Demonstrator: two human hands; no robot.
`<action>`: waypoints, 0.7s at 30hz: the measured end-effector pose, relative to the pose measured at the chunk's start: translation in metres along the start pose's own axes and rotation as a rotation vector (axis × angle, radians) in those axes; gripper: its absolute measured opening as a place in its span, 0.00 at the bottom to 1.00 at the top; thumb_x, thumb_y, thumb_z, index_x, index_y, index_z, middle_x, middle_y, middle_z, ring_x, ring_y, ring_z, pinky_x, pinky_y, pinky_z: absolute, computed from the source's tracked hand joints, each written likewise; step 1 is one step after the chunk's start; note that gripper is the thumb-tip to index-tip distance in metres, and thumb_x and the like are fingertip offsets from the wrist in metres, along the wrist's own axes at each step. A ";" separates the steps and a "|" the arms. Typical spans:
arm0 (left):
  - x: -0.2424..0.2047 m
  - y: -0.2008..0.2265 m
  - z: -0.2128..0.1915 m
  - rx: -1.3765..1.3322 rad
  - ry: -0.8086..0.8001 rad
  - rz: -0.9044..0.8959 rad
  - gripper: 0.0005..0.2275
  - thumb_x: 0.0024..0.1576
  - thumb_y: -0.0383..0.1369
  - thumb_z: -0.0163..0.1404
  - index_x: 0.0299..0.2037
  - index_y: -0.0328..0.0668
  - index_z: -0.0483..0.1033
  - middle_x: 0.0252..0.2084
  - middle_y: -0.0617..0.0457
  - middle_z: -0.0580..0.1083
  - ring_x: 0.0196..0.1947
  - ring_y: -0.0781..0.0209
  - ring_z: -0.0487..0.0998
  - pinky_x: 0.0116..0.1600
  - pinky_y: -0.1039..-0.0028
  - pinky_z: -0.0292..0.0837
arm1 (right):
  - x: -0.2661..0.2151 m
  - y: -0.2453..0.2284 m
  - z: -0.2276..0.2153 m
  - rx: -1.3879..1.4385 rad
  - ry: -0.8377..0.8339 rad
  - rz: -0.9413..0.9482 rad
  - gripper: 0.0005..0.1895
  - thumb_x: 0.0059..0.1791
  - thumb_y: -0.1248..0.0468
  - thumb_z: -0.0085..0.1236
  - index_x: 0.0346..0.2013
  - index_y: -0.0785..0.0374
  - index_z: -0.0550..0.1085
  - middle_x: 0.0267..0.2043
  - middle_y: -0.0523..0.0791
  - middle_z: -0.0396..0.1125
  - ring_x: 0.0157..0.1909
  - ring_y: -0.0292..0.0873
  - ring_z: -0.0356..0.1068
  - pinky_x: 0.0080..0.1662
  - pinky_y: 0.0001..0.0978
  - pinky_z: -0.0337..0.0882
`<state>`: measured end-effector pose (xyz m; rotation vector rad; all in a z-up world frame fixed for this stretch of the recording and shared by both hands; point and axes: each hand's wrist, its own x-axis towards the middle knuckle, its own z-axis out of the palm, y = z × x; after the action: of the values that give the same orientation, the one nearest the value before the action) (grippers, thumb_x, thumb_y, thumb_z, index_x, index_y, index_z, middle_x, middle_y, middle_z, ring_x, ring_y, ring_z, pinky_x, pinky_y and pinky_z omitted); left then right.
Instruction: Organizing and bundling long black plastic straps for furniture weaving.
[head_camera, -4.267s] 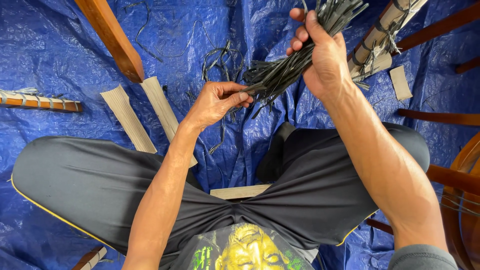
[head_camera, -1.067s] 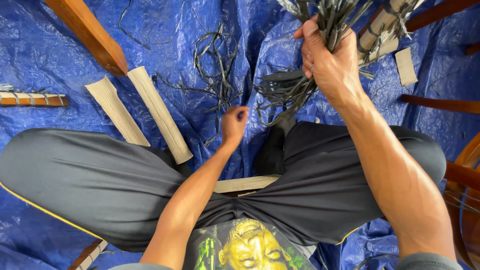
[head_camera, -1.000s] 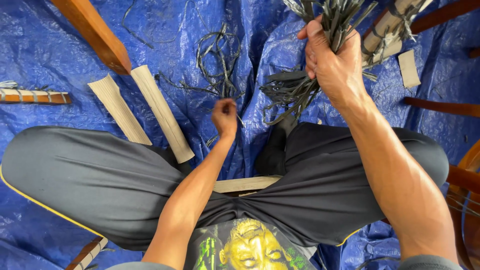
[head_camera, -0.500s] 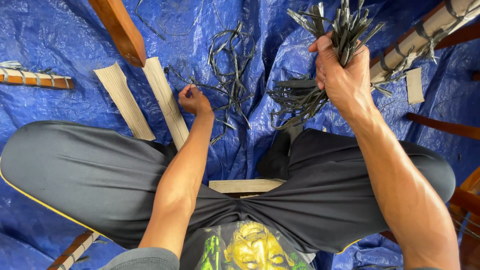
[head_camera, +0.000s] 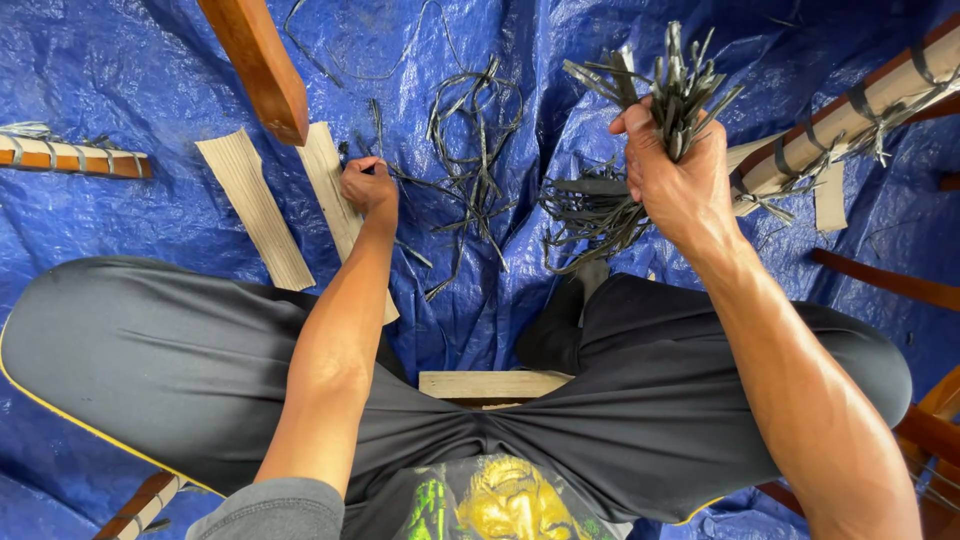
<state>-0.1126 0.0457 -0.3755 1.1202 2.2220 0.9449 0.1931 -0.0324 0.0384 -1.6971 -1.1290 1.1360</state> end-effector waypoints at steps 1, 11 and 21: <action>0.001 0.001 -0.002 -0.003 0.000 0.000 0.06 0.48 0.25 0.65 0.33 0.37 0.82 0.34 0.46 0.81 0.36 0.46 0.82 0.44 0.61 0.76 | 0.000 -0.001 0.002 -0.002 0.001 -0.002 0.14 0.61 0.60 0.50 0.38 0.67 0.74 0.20 0.37 0.58 0.21 0.31 0.57 0.25 0.26 0.59; 0.012 0.011 -0.014 0.070 -0.146 -0.035 0.08 0.46 0.27 0.67 0.30 0.39 0.79 0.32 0.48 0.80 0.34 0.50 0.81 0.42 0.62 0.76 | 0.000 0.001 0.010 -0.119 -0.015 0.031 0.15 0.60 0.58 0.49 0.37 0.66 0.75 0.18 0.37 0.59 0.20 0.30 0.58 0.24 0.26 0.57; -0.030 0.139 -0.025 -0.752 -0.461 -0.102 0.13 0.52 0.29 0.63 0.44 0.39 0.74 0.37 0.52 0.78 0.34 0.66 0.78 0.41 0.76 0.77 | 0.007 0.005 0.018 -0.071 0.040 0.052 0.14 0.59 0.57 0.50 0.38 0.66 0.74 0.19 0.37 0.58 0.20 0.30 0.59 0.24 0.26 0.58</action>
<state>-0.0435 0.0715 -0.2509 0.7531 1.3524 1.1862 0.1788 -0.0244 0.0272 -1.8047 -1.1180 1.1008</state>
